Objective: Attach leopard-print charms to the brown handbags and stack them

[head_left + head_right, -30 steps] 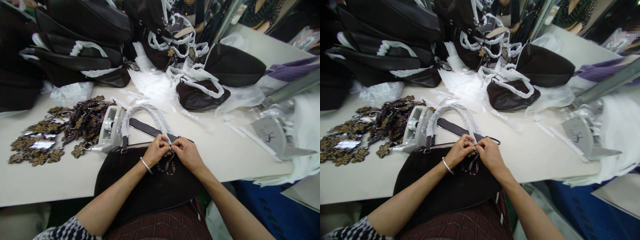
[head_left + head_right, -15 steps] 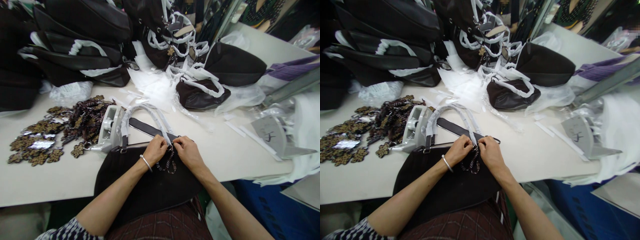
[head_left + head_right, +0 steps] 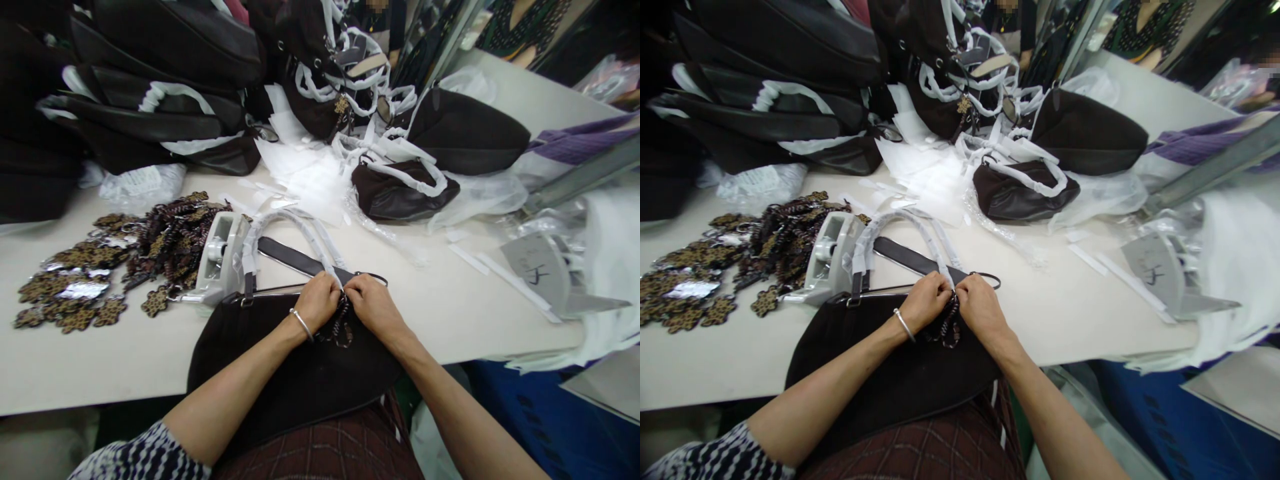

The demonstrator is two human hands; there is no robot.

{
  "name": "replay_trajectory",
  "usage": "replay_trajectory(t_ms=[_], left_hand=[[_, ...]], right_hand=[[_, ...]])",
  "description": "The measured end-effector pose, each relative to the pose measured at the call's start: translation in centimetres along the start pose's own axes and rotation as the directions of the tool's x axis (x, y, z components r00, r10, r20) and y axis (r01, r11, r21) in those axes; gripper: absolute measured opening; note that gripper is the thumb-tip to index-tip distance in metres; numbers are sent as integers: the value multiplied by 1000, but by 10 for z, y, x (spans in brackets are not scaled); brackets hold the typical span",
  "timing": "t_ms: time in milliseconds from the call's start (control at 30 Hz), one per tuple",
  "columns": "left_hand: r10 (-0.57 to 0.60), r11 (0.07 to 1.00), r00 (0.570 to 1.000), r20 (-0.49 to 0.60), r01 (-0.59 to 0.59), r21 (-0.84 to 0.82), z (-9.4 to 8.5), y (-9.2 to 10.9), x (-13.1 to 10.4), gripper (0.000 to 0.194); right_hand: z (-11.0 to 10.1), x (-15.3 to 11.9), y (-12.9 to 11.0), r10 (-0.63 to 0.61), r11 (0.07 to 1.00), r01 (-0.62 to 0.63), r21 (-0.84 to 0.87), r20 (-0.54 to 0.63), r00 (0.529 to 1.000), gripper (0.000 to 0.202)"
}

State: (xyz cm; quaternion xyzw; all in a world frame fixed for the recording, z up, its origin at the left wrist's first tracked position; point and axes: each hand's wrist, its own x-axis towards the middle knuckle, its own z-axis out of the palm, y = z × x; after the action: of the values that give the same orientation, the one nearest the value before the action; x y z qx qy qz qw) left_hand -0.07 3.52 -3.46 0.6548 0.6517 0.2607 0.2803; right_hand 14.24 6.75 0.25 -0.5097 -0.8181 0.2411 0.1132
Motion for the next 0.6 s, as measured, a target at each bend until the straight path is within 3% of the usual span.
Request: replay_trajectory(t_ms=[167,300,433,533,600], left_hand=[[-61,991,998,-33,57,-118,4,-2,-4,13],[-58,993,997,-46,53,-101,3,3,-6,13],[-40,996,998,-48,36,-77,4,3,-9,19],[-26,996,996,-82,19,-83,13,-4,-4,24],[-1,992,996,-95,-10,-124,16,-9,-1,23]], right_hand=[[2,8,3,29,996,-32,78,32,999,22],[1,15,6,205,928,-252,275,188,961,17],[-6,20,4,284,903,-348,250,258,923,14],[-5,24,5,315,899,-371,234,245,917,14],[0,23,7,297,920,-330,211,175,939,16]])
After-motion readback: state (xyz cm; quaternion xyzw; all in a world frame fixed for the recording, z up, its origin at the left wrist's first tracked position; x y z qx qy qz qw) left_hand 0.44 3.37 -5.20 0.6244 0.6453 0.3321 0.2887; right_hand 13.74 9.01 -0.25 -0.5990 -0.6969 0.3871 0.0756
